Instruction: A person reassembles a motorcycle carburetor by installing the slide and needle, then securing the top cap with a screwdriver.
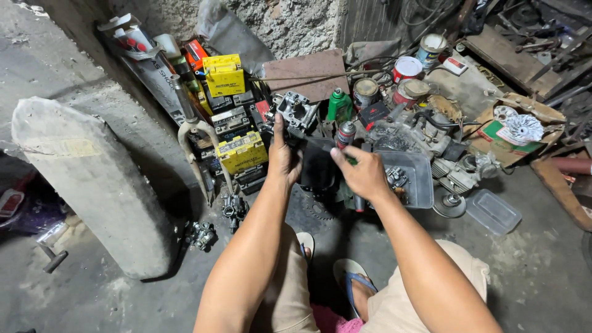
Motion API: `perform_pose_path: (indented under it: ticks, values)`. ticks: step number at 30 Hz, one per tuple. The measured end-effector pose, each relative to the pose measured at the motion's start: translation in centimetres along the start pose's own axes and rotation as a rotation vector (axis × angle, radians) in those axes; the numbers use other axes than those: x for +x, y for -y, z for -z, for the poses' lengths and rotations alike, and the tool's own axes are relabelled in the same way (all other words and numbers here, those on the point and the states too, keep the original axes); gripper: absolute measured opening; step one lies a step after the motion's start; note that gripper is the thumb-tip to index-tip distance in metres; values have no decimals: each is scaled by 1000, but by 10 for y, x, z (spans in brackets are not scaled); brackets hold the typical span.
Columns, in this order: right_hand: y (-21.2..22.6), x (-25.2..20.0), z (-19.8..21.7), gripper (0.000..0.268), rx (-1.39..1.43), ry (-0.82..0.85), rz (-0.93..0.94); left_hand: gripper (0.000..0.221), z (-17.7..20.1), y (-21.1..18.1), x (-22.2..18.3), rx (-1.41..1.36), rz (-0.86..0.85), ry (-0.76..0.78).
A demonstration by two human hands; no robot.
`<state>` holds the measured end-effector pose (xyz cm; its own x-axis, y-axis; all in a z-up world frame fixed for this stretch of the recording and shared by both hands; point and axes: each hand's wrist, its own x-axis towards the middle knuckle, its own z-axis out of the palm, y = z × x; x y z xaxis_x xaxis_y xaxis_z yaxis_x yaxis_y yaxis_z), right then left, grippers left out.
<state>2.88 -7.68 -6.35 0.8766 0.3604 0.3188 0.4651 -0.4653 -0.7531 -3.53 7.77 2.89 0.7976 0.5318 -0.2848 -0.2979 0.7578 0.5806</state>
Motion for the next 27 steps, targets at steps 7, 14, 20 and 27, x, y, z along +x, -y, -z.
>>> perform_pose_path:
  ticks: [7, 14, 20, 27]
  values:
    - [1, 1, -1, 30, 30, -9, -7, 92, 38, 25, 42, -27, 35, 6]
    - [18, -8, 5, 26, -1, -118, 28, 81, 52, 26, 58, -52, 40, 37]
    - [25, -6, 12, 29, -8, -108, -6, 73, 42, 18, 44, -41, 12, 27]
    - [-1, 4, 9, 35, 9, -48, -59, 75, 25, 8, 28, -39, -22, -3]
